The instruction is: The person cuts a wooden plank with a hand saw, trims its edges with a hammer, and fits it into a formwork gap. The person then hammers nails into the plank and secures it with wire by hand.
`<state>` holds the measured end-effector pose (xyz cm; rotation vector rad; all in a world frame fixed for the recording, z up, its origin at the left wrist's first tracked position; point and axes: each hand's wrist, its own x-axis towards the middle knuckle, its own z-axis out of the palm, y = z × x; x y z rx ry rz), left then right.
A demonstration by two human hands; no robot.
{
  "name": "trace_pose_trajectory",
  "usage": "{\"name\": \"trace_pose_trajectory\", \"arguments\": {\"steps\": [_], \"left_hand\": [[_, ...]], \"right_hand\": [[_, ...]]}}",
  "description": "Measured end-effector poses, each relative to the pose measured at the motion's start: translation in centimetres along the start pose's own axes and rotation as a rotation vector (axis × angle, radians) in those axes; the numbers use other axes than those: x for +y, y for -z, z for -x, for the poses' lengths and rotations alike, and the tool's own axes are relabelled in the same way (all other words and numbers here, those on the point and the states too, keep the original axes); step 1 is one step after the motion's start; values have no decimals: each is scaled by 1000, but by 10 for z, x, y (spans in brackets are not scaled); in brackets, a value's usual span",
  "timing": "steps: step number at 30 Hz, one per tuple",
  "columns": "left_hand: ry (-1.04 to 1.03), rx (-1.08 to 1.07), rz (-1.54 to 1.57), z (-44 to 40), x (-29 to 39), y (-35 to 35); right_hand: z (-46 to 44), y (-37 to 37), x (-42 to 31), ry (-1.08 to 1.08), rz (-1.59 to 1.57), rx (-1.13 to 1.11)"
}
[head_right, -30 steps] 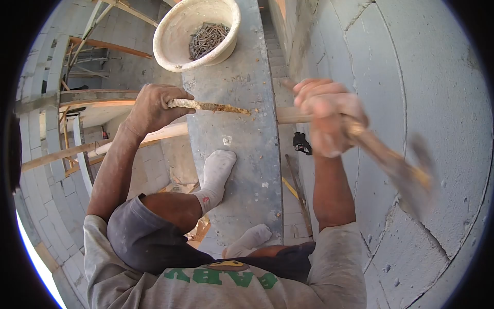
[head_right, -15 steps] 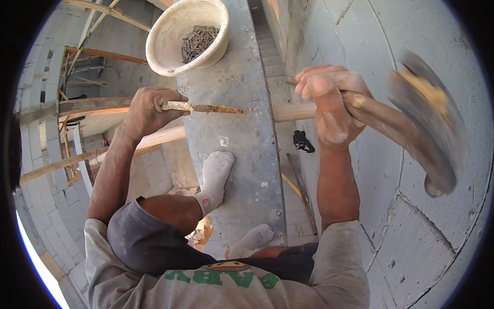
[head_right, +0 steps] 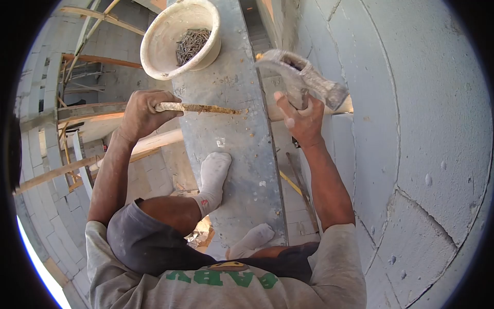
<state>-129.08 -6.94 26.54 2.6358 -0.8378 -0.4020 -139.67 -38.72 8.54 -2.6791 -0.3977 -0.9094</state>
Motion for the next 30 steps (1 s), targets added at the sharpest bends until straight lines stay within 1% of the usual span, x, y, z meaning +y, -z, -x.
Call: {"name": "trace_pose_trajectory", "arguments": {"steps": [2,3,5,7,10,13,16,17,19,21,22,25,26,28,30], "left_hand": [[-11,-6,-31,1,-2,-1],[-15,-7,-46,2,-3,-1],[118,-32,-59,4,1,-2],[204,-26,-49,7,6,-2],[235,42,-19,16,12,-8],[213,77,-17,24,11,-14],[287,91,-53,28,11,-18],[318,101,-62,28,9,-19],[288,107,-84,26,7,-18],[264,106,-86,28,7,-21],[256,119,-81,27,5,-21],[225,169,-53,28,5,-20],[219,176,-37,31,6,-22],[247,132,-77,31,8,-20],[259,120,-92,31,10,-22]], "right_hand": [[-28,24,-16,-340,-379,60],[-34,32,-24,-377,-428,31],[-46,48,-38,-454,-520,-23],[-30,50,-51,-837,-712,-313],[-15,48,-69,-883,-602,-447],[-16,55,-76,-856,-523,-425],[-26,73,-93,-751,-527,-276],[-26,76,-100,-785,-561,-317],[-23,75,-115,-851,-624,-397],[7,34,-125,-858,-593,-484],[14,21,-123,-852,-577,-521],[-2,24,-116,-777,-480,-667],[-7,26,-114,-745,-501,-573],[-51,66,-116,-709,-535,-398],[-90,102,-120,-786,-639,-205]]}}
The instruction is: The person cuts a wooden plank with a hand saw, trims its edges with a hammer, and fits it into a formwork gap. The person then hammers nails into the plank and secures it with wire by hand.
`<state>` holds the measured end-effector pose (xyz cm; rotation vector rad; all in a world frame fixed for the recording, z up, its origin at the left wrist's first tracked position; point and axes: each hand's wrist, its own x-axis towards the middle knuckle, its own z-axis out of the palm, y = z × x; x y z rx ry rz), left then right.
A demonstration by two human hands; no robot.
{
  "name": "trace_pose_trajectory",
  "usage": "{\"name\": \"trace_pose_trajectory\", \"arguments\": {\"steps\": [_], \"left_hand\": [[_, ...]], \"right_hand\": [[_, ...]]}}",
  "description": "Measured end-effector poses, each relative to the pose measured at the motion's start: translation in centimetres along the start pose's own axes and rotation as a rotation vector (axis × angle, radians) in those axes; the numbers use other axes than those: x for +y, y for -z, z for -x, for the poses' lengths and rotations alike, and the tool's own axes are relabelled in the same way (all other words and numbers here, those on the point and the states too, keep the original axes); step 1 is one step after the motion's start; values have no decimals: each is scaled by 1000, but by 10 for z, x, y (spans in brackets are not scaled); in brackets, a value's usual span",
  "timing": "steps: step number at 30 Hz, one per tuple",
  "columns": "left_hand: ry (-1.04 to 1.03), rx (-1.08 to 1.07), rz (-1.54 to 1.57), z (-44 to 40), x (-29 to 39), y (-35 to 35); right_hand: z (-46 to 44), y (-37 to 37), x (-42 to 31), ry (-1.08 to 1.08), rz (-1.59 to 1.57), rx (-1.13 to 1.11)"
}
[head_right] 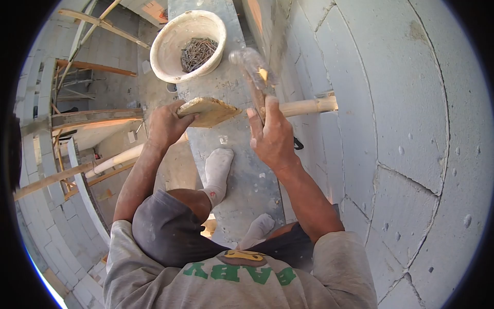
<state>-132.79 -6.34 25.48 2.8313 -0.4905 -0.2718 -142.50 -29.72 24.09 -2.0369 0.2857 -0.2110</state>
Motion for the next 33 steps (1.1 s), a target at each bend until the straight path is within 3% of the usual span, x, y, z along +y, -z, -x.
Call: {"name": "trace_pose_trajectory", "arguments": {"steps": [3,5,7,10,13,16,18,20,23,26,28,30,32,33], "left_hand": [[4,-4,-4,3,-1,1],[9,-12,6,3,2,3],[-50,-3,35,11,7,-3],[-60,82,36,-4,4,3],[-52,61,32,9,0,-5],[-41,35,28,7,0,-3],[-27,6,-6,6,2,-2],[-28,8,14,8,2,-2],[-37,28,-1,10,2,-2],[-41,109,-14,-6,1,2],[-37,64,21,9,1,-2],[-17,39,28,14,4,-3],[-27,53,26,9,2,-2],[-37,61,29,9,-1,-4]], "right_hand": [[7,-8,-4,53,-231,144],[18,-40,35,6,-110,35],[43,-87,109,-160,284,-268],[25,-87,98,-44,174,-225],[12,-65,54,70,178,-93],[6,-22,-11,51,-12,139],[12,-13,-17,100,-236,232],[24,-31,7,151,-263,345],[54,-93,106,-139,353,-278],[29,-80,91,-193,249,-241],[37,-65,67,-33,240,-136],[27,-39,29,18,89,-6],[24,-19,-9,-78,-229,141],[27,-21,-6,-9,-227,207]]}}
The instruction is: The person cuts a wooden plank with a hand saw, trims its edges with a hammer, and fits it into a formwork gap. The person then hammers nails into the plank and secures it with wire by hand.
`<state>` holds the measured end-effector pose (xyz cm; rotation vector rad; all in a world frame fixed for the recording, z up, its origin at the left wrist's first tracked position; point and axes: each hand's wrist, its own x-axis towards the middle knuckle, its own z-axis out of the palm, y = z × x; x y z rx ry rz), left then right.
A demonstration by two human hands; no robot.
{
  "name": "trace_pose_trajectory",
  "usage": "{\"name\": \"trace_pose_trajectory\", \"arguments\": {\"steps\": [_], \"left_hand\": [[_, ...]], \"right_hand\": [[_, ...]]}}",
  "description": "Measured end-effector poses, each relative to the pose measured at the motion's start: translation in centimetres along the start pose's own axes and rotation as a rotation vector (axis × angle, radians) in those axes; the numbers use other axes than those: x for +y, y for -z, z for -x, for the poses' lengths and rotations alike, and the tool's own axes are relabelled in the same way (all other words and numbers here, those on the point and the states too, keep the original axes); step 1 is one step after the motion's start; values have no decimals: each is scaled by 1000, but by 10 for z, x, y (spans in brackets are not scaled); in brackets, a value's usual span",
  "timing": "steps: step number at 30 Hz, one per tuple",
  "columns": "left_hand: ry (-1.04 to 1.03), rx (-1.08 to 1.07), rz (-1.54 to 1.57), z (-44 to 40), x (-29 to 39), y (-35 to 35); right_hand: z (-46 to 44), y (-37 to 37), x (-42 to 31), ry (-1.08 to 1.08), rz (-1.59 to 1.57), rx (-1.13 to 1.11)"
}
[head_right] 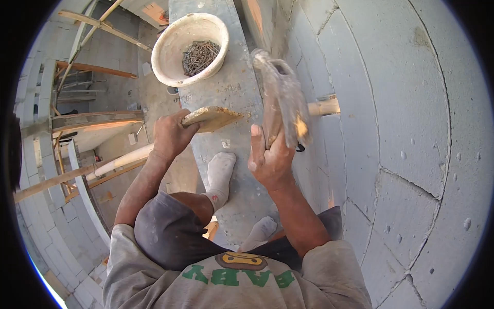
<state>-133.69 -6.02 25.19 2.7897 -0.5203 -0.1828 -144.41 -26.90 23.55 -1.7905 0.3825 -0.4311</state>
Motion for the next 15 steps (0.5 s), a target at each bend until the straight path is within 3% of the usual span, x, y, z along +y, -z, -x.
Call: {"name": "trace_pose_trajectory", "arguments": {"steps": [2,5,8,12,15], "left_hand": [[-8,0,-1,1,-2,-3],[13,-22,-13,5,2,-2],[34,19,-36,-8,0,2],[52,-46,-50,5,2,-1],[40,-43,-35,4,1,-1]], "right_hand": [[5,-5,16,160,-9,121],[40,-36,102,-282,576,-471],[30,-36,109,-222,475,-421],[1,-14,32,-2,341,-169],[-9,2,17,526,540,-35]]}}
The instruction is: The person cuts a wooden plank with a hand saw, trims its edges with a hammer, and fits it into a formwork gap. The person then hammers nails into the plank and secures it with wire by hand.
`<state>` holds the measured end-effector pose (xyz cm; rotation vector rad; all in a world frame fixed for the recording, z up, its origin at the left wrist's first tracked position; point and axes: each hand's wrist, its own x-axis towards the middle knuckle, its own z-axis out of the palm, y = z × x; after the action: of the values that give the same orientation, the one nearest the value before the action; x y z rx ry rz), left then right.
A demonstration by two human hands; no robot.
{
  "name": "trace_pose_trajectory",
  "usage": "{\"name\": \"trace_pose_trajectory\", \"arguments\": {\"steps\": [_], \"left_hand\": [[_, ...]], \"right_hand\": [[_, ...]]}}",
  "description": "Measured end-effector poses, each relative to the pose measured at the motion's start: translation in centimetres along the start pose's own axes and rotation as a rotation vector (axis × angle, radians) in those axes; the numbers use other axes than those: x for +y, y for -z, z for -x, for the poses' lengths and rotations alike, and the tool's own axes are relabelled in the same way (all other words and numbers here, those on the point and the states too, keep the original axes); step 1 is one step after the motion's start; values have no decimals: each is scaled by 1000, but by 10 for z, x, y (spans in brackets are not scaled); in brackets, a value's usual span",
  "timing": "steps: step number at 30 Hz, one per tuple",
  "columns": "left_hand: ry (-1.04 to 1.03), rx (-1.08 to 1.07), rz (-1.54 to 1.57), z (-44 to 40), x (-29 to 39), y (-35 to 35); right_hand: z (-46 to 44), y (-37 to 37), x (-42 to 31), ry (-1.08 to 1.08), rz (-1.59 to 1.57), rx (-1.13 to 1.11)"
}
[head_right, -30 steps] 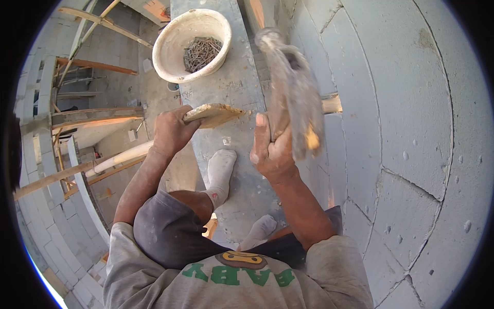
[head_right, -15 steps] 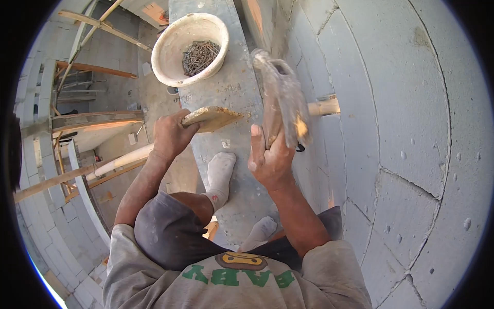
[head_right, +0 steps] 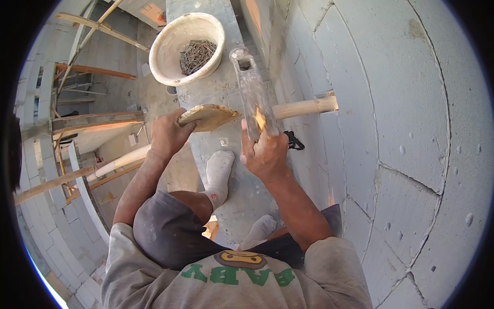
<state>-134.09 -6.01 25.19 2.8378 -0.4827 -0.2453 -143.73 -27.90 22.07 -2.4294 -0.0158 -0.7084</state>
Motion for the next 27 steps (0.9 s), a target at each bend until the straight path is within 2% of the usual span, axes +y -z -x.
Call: {"name": "trace_pose_trajectory", "arguments": {"steps": [3,6,7,8,10,12,16,18,20,22,25,27], "left_hand": [[7,-4,-11,-2,-1,0],[7,2,-12,2,3,1],[-7,15,-1,5,0,0],[-15,53,12,-3,-3,-1],[9,6,-1,0,-1,1],[26,15,14,-4,3,1],[17,18,-11,-3,0,0],[6,12,-8,-3,0,0],[17,3,-1,-3,-1,-1],[7,20,4,-1,1,-2],[-10,108,-4,-15,-3,0],[14,26,16,-5,-2,-2]], "right_hand": [[20,-17,10,330,225,186],[87,-78,47,-342,31,-401],[85,-85,50,-565,-42,-583],[74,-94,62,-546,-73,-514],[72,-68,45,-596,-135,-461],[53,-45,31,-434,-126,-393],[-12,5,-1,215,-33,90],[11,-2,1,72,-106,-5],[38,-38,27,421,261,249],[78,-81,47,-544,1,-739],[79,-79,59,-626,-153,-556],[82,-66,49,-656,-110,-561]]}}
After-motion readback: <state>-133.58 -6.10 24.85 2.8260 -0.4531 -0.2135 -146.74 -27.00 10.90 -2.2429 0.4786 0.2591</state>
